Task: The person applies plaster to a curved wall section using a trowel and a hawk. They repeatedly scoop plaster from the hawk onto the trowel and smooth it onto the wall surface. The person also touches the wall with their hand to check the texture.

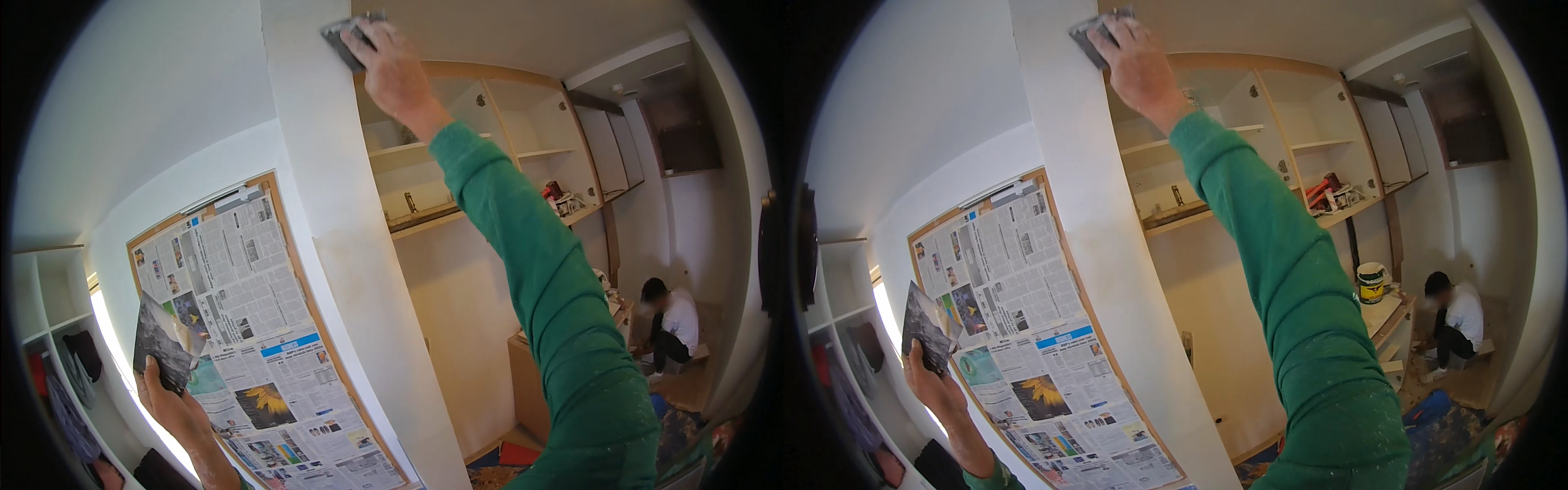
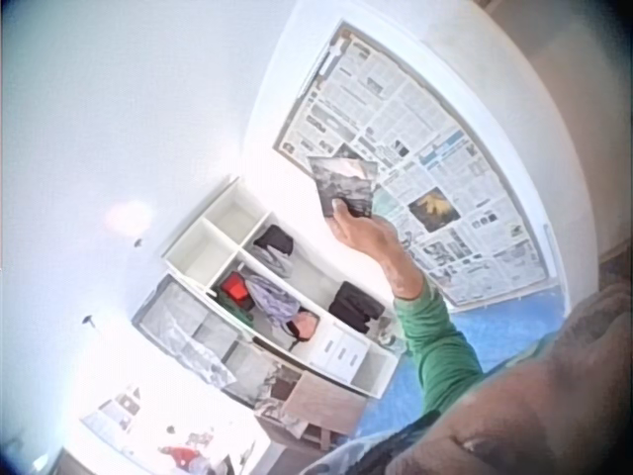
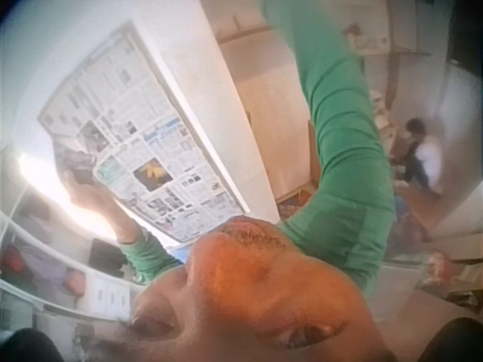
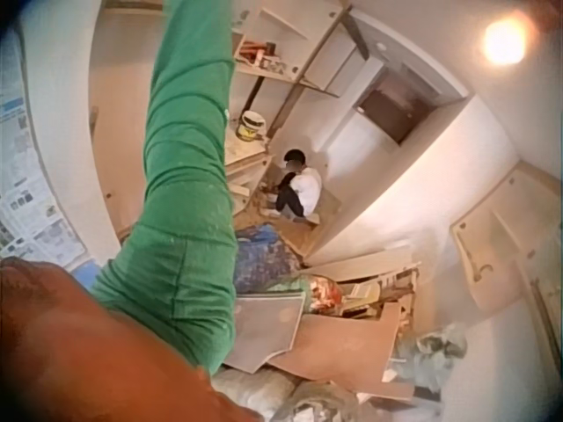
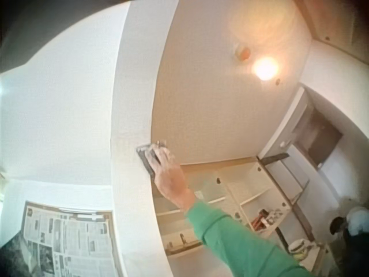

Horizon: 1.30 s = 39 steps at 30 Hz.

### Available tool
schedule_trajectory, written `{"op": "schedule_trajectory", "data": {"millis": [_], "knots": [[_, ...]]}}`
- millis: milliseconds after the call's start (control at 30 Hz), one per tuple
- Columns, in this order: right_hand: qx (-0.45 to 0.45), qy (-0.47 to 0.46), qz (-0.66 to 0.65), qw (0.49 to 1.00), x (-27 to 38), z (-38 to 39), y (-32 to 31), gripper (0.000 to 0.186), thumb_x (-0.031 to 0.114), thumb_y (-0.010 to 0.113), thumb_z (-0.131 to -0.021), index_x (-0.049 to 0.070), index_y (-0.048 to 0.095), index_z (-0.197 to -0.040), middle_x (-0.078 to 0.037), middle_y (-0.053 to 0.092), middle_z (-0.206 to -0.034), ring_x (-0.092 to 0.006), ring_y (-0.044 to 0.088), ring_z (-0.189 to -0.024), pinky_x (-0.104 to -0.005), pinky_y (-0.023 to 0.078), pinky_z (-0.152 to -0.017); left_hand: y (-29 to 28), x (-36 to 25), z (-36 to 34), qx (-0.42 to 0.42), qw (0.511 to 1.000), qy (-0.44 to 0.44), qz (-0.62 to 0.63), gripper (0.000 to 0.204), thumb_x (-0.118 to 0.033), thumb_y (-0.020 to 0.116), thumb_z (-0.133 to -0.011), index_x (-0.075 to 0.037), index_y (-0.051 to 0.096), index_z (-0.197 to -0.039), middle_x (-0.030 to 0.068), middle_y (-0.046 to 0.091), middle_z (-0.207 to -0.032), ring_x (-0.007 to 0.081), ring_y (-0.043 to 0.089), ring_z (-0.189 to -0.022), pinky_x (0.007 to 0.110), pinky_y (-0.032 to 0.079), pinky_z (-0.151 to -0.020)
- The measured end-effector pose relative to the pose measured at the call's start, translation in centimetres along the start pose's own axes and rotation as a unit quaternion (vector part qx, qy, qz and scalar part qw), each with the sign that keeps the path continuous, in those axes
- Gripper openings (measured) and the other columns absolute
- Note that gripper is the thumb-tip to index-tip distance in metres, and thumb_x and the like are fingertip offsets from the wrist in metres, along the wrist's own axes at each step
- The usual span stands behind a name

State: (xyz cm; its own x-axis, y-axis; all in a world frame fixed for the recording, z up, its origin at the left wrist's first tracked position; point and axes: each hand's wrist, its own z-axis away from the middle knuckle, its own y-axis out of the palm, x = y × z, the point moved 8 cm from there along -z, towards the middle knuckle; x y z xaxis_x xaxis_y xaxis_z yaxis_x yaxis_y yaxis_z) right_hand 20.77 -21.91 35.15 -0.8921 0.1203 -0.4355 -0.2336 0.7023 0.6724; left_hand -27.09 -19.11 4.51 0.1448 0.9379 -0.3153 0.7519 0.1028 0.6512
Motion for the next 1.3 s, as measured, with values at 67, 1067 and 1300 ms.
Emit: {"op": "schedule_trajectory", "data": {"millis": [67,1067,1300], "knots": [[0.027,0.010,-0.008,1.000,0.4,1.7,0.0,0.049,0.000,0.055,-0.085,0.012,0.066,-0.132,-0.011,0.060,-0.136,-0.0323,0.054,-0.125,-0.0447,0.043,-0.107,-0.1,-0.2,0.4,-0.025,1.000,0.003,-0.008,0.054,-0.021,0.064,-0.097,0.007,0.045,-0.139,0.0154,0.057,-0.125,0.0206,0.059,-0.114,0.031,0.049,-0.096],[-0.020,0.039,-0.045,0.998,-0.8,-7.1,-5.2,0.038,-0.001,0.052,-0.090,0.002,0.064,-0.125,-0.017,0.061,-0.125,-0.0363,0.054,-0.123,-0.0437,0.045,-0.107,1.2,-0.9,2.6,-0.065,0.997,0.027,0.017,0.028,-0.017,0.058,-0.100,0.004,0.058,-0.117,0.0082,0.064,-0.105,0.0140,0.063,-0.093,0.028,0.050,-0.085],[-0.060,0.031,0.050,0.996,-0.7,-9.6,-4.9,0.035,-0.001,0.052,-0.091,-0.002,0.061,-0.125,-0.018,0.060,-0.122,-0.0374,0.054,-0.120,-0.0447,0.048,-0.103,-0.3,-0.1,0.8,-0.001,1.000,0.018,0.014,0.052,-0.022,0.063,-0.097,0.008,0.049,-0.136,0.0156,0.058,-0.124,0.0208,0.059,-0.115,0.030,0.050,-0.095]]}}
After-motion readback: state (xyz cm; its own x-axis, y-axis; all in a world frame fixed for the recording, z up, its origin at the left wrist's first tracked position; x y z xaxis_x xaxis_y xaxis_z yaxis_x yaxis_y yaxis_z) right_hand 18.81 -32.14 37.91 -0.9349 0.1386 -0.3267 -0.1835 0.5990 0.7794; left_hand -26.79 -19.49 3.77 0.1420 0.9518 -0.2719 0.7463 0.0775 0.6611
